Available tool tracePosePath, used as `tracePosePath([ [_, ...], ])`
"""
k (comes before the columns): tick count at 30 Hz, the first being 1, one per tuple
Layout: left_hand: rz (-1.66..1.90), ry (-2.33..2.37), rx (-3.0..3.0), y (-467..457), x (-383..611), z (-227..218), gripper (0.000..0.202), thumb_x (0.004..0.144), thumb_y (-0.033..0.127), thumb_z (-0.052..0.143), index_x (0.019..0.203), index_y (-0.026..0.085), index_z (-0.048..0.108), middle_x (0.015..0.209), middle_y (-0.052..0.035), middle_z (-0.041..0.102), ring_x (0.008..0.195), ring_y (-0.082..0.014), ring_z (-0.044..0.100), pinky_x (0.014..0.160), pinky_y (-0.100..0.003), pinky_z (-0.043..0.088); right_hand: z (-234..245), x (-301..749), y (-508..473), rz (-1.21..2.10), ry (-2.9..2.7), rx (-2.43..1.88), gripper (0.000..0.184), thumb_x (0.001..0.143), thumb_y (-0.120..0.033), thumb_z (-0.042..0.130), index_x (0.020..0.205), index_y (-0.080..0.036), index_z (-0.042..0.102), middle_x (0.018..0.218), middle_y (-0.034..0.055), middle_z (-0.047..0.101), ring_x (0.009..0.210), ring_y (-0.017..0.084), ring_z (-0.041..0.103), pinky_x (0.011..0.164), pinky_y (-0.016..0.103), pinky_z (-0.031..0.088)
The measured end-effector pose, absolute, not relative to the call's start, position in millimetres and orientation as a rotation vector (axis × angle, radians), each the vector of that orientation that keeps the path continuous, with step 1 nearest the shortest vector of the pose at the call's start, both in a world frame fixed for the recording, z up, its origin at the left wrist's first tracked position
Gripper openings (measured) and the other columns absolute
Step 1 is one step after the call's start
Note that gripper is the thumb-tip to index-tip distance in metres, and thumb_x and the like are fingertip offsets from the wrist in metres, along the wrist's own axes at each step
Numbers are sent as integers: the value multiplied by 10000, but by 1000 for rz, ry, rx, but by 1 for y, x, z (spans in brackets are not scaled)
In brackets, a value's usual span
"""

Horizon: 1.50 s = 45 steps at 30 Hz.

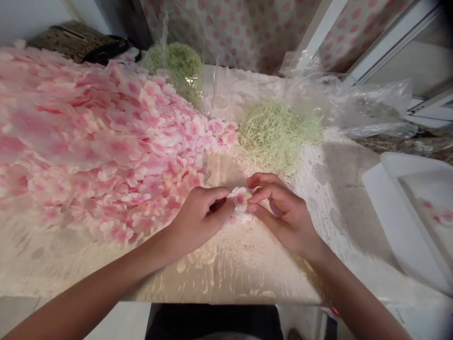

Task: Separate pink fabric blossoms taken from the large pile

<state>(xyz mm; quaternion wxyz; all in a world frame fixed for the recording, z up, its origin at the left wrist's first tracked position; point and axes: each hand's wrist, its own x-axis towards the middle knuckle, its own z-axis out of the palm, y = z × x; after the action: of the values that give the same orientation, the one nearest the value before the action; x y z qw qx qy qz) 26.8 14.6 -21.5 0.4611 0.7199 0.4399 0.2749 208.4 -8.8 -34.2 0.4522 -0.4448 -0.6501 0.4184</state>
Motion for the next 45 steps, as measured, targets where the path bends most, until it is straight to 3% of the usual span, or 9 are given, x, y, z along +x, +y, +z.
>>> tracePosePath([
  [10, 628, 1013, 1888, 14, 26, -26, 288, 856, 192, 452, 574, 135, 452, 487, 65, 310, 436, -40, 292, 429, -195, 218, -41, 207, -11, 1035, -1639, -1131, 104, 800, -123, 607, 782, -214, 559, 918, 13, 630, 855, 156, 621, 744, 301, 458],
  [19, 629, 1004, 1989, 13, 25, -29, 290, 841, 164, 456, 558, 149, 397, 473, 71, 292, 421, -42, 289, 428, -188, 215, -41, 204, -11, 987, -1720, -1156, 133, 798, -110, 579, 747, -209, 507, 869, 9, 609, 768, 134, 596, 686, 278, 454],
  [22, 611, 972, 2082, 13, 24, -28, 261, 845, 163, 450, 585, 152, 436, 480, 67, 321, 420, -49, 310, 431, -190, 232, -40, 205, -14, 1022, -1726, -1191, 89, 832, -148, 562, 838, -225, 516, 887, 14, 605, 784, 142, 594, 690, 282, 462],
  [26, 563, 923, 2263, 12, 24, -29, 226, 852, 166, 438, 640, 151, 518, 494, 54, 388, 429, -66, 357, 454, -210, 267, -43, 208, -17, 1081, -1762, -1269, 174, 872, -202, 540, 1037, -250, 510, 879, 14, 600, 769, 147, 583, 699, 290, 467],
  [31, 521, 925, 2246, 10, 25, -30, 227, 887, 197, 419, 702, 148, 540, 518, 49, 414, 441, -73, 376, 464, -218, 280, -46, 210, -16, 1059, -1825, -1223, 85, 872, -134, 500, 866, -217, 520, 831, 14, 561, 756, 145, 553, 654, 274, 432],
  [38, 590, 821, 1993, 14, 20, -15, 156, 910, 213, 431, 867, 144, 564, 600, 50, 453, 497, -59, 401, 486, -190, 306, -26, 223, -6, 1061, -1752, -1152, 47, 873, -174, 525, 842, -209, 532, 837, 19, 547, 770, 145, 539, 656, 274, 426],
  [45, 605, 753, 1903, 12, 16, -14, 169, 917, 250, 455, 875, 152, 586, 563, 51, 480, 475, -61, 393, 459, -187, 304, -17, 225, -8, 1216, -1819, -885, 83, 872, -152, 539, 864, -219, 587, 971, 49, 562, 903, 164, 574, 718, 298, 475],
])
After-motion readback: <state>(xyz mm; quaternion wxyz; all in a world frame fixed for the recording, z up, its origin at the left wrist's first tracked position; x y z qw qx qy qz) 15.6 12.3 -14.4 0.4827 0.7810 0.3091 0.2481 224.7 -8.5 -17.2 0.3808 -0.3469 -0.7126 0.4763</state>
